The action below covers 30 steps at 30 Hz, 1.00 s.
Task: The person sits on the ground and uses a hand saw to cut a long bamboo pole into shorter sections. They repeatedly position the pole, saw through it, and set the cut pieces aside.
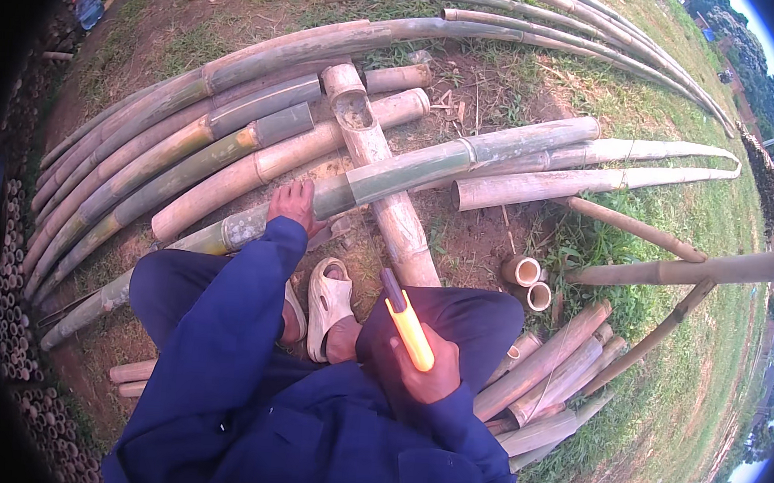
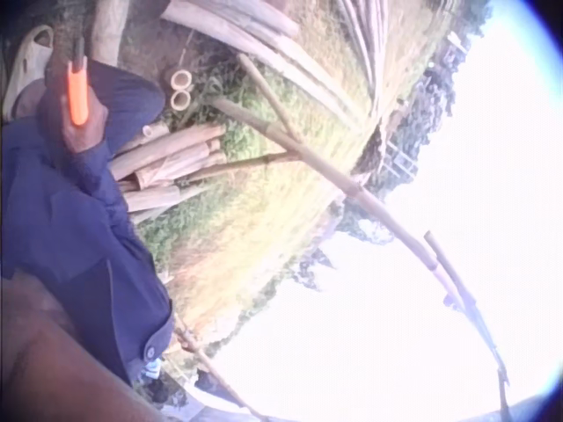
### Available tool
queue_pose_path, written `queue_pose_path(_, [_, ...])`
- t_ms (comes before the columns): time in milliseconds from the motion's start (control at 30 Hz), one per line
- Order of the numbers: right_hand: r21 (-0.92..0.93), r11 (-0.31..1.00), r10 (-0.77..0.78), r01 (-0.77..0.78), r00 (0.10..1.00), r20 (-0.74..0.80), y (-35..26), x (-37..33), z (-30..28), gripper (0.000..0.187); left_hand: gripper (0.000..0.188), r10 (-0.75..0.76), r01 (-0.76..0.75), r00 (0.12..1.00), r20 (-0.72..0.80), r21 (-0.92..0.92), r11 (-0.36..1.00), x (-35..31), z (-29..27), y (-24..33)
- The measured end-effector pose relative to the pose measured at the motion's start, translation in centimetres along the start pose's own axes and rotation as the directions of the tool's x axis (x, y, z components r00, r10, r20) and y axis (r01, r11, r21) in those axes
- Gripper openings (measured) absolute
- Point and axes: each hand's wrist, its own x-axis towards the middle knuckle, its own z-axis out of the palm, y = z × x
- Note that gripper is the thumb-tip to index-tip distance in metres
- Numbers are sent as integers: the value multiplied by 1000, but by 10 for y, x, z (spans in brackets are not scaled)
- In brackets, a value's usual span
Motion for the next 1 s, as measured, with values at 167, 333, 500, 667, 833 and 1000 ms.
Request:
queue_pose_path(167, [51, 998, 23, -21, 999, -32, -1, 25, 12, 18, 77, -93, 91, 993, 78, 28, 995, 2, -2, -10])
queue_pose_path(333, [1, 1000, -5, 5, 1000, -30, 32, 64, 46, 27, 95, -125, 121, 934, 335, 32, 992, 17, -16, 4])
queue_pose_path(500, [20, 997, -74, 74, 997, -33, 38, 69, 38, 21, 93, -77, 163, 881, 466, -146, 976, 47, -29, -7])
queue_pose_path(667, [48, 998, 49, -51, 997, 53, 2, 50, 24, 16, 85, -82, 188, 835, 544, -144, 972, 39, -33, -8])
queue_pose_path(833, [14, 1000, 25, -25, 999, 33, -14, -4, -9, 18, 80, -76, 114, 914, 399, -73, 991, 21, -13, 5])
queue_pose_path(1000, [44, 997, 54, -56, 998, 36, 3, 48, 22, 20, 79, -76, 150, 875, 478, -117, 982, 44, -37, 7])
